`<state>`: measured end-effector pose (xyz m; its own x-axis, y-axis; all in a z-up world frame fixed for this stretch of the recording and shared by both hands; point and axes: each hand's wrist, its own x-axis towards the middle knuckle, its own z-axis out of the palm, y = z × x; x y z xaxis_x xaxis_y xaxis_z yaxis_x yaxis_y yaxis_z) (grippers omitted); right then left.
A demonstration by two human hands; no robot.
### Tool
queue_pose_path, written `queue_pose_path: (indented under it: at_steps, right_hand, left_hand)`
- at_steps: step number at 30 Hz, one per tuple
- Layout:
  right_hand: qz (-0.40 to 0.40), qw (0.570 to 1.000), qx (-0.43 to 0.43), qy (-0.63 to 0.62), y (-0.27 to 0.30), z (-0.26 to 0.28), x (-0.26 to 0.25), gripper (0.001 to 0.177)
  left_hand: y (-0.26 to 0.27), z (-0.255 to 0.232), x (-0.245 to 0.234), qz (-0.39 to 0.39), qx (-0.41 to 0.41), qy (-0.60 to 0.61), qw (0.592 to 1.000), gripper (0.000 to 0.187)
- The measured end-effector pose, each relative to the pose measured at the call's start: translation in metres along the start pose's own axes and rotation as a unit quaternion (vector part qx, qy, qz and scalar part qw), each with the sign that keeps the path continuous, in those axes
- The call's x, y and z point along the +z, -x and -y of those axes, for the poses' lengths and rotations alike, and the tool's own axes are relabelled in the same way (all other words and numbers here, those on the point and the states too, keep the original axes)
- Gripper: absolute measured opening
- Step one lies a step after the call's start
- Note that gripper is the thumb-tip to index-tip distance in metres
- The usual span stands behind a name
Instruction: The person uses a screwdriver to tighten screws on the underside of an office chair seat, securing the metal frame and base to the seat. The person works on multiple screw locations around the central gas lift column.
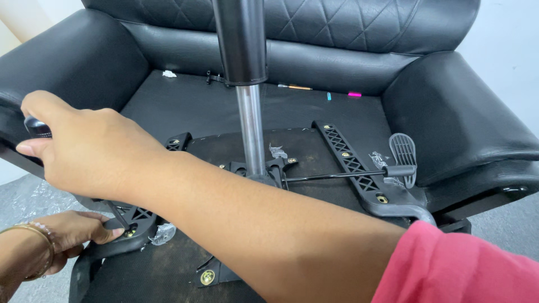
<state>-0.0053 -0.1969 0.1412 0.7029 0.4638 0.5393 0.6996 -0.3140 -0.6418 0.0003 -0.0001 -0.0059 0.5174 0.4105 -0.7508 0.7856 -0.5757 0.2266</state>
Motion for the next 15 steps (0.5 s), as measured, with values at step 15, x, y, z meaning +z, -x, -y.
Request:
queue_pose_path:
  at_steps: [15]
  right_hand:
    - [0.236, 0.955, -0.158, 0.081, -0.036, 0.000, -0.047, 0.024]
  left_hand:
    - [0.032, -0.006, -0.001, -0.028, 0.007, 0.047, 0.998, 0.042]
